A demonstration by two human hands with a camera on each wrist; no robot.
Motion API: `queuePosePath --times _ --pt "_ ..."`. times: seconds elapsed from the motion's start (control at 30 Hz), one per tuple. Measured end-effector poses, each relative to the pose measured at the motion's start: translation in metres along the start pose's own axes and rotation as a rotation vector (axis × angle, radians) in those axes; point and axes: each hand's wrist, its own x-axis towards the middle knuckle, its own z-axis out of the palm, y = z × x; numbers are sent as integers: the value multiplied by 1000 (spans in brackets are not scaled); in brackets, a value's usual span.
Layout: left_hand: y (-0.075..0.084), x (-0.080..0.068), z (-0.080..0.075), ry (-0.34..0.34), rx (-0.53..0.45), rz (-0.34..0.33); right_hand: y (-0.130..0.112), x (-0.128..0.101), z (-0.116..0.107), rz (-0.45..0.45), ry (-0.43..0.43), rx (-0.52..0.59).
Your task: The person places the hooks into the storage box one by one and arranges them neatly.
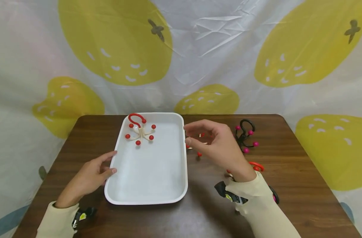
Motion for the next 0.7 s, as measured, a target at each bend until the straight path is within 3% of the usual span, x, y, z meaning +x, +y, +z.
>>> queuePosePath --times 0.2,0.5,0.7 --pt "0 -1 0 1 0 5 8 -24 -20 -14 36 11" --pt "-2 -1 -1 0 -5 -4 15 -50 -53 -47 62 -125" --pt "-2 0 -2 -2 11 -11 15 -69 -75 19 75 -212"
